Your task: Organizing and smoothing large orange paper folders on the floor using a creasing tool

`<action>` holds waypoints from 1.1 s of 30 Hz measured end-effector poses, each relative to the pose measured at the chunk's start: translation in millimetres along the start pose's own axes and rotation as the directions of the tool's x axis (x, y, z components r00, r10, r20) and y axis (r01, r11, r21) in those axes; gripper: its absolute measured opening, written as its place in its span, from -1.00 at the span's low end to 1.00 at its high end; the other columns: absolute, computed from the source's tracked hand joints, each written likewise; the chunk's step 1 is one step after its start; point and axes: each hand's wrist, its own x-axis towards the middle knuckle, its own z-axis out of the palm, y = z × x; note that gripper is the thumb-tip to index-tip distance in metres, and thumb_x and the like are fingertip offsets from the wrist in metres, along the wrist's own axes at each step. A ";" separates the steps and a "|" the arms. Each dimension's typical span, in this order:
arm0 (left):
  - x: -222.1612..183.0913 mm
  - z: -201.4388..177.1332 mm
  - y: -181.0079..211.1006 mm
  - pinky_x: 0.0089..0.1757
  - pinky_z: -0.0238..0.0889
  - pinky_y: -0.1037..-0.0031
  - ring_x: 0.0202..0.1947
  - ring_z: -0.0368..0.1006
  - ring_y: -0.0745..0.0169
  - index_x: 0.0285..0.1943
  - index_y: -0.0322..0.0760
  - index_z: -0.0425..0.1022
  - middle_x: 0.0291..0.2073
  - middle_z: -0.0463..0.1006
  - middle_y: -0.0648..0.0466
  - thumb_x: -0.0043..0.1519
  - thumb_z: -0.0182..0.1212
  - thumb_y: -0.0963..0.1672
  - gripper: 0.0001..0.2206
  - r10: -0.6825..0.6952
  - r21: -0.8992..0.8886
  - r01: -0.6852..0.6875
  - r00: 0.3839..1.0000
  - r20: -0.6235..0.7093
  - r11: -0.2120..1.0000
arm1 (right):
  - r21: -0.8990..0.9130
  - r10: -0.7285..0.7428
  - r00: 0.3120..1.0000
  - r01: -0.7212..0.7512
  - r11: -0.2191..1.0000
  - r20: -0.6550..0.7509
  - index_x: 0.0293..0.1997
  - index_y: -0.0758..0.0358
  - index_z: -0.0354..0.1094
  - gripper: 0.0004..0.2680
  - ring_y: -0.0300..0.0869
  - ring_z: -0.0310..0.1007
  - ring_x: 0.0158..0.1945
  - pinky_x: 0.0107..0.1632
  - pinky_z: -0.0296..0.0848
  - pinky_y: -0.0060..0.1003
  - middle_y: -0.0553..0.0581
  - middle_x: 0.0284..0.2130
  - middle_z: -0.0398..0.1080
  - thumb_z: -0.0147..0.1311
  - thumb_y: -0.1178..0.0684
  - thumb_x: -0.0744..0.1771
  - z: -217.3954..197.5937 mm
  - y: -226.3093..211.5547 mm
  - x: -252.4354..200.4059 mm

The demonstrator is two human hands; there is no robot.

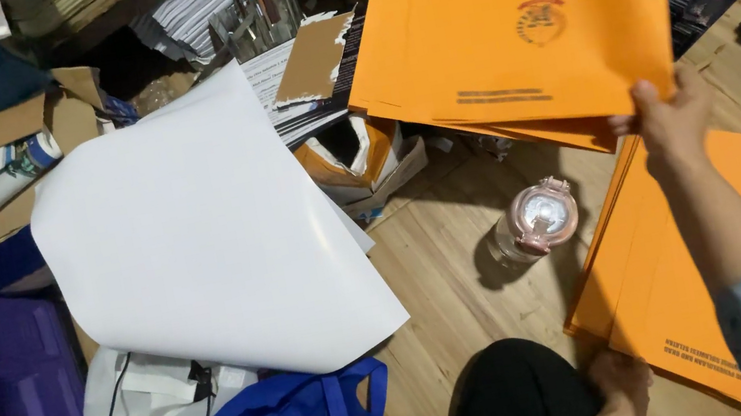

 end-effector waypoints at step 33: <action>-139.1 -70.5 202.9 -0.53 0.28 0.74 -0.55 0.34 0.46 -0.24 -0.42 0.37 -0.36 0.48 -0.04 0.17 0.09 -0.14 -0.83 0.287 -0.211 -0.202 0.786 0.547 0.956 | -0.038 0.149 0.873 -0.187 0.982 -0.464 0.11 0.50 -0.05 -0.71 0.00 0.37 -0.55 -0.55 0.45 -0.21 0.64 -0.27 0.17 -0.05 0.22 0.34 -314.0 190.3 -293.0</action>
